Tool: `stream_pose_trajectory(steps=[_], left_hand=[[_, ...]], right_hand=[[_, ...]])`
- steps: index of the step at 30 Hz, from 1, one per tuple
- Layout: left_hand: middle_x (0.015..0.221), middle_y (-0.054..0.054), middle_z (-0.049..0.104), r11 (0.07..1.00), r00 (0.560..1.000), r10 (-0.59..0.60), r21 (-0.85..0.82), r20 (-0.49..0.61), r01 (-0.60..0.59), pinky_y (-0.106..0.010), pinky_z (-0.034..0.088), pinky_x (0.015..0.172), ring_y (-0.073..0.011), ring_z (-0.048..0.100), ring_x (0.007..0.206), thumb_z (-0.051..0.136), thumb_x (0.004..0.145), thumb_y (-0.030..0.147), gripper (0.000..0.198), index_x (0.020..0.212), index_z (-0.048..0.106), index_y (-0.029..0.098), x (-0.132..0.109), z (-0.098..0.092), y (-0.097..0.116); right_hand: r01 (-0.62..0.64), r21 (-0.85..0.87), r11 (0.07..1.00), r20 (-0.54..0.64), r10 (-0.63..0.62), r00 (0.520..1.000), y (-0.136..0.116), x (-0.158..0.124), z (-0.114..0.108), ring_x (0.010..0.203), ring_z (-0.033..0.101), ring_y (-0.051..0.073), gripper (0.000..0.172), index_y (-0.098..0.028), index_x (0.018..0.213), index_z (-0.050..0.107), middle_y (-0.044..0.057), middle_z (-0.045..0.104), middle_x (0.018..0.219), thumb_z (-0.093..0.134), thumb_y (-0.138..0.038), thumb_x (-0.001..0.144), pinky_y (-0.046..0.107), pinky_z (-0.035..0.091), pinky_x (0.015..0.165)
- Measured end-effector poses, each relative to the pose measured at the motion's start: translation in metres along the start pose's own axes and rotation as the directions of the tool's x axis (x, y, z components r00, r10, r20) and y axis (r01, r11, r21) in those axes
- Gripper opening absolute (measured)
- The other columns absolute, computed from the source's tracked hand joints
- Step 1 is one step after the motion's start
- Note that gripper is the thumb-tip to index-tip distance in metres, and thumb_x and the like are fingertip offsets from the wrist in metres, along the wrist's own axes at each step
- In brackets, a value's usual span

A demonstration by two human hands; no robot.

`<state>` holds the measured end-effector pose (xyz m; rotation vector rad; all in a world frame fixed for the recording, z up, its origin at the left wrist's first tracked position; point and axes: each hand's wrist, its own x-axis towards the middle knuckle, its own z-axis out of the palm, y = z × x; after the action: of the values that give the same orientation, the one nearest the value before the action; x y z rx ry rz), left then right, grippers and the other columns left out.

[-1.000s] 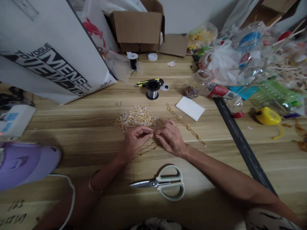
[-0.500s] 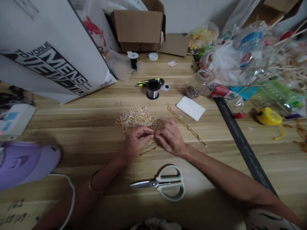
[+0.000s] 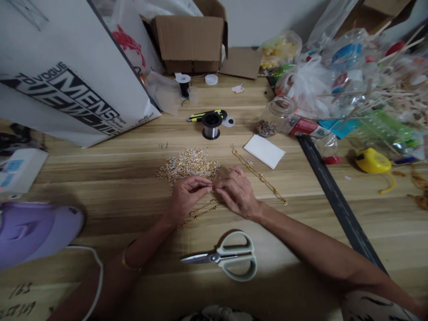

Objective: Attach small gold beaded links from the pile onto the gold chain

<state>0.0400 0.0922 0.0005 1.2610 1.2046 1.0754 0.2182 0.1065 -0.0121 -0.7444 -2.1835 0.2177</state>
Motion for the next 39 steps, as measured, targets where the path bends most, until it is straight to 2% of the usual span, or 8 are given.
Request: stream_pose_trajectory(steps=[8,34,39], left_hand=[[0.071,-0.004,0.072,0.999,0.999,-0.039,-0.001,0.002,0.039,-0.024,0.053,0.066,-0.0145,0.067,0.066,0.074,0.064,0.021,0.015,0.075,0.067,0.013,0.0003,-0.0005,0.0026],[0.073,-0.003,0.072,1.000,1.000,0.019,-0.001,0.015,-0.019,-0.024,0.053,0.067,-0.0141,0.067,0.068,0.072,0.066,0.019,0.013,0.077,0.067,0.014,-0.0007,0.0000,-0.0033],[0.072,-0.003,0.072,1.000,1.000,0.021,0.009,0.006,-0.021,-0.023,0.053,0.066,-0.0135,0.066,0.067,0.071,0.066,0.018,0.012,0.077,0.066,0.014,-0.0010,-0.0004,-0.0031]], right_hand=[[0.011,-0.022,1.000,0.028,-0.010,1.000,-0.0004,0.0004,-0.0005,0.075,0.055,0.015,0.006,-0.019,0.090,0.052,0.002,0.064,0.079,0.051,-0.015,0.086,0.044,0.036,0.096],[-0.019,0.002,1.000,0.045,0.019,0.999,0.0006,-0.0005,0.0013,0.078,0.055,0.015,0.005,-0.019,0.090,0.053,0.002,0.063,0.081,0.049,-0.017,0.087,0.043,0.035,0.095],[-0.014,0.031,0.999,0.019,0.014,1.000,0.0011,-0.0002,0.0014,0.076,0.055,0.015,0.006,-0.019,0.090,0.052,0.002,0.063,0.079,0.051,-0.015,0.086,0.042,0.037,0.093]])
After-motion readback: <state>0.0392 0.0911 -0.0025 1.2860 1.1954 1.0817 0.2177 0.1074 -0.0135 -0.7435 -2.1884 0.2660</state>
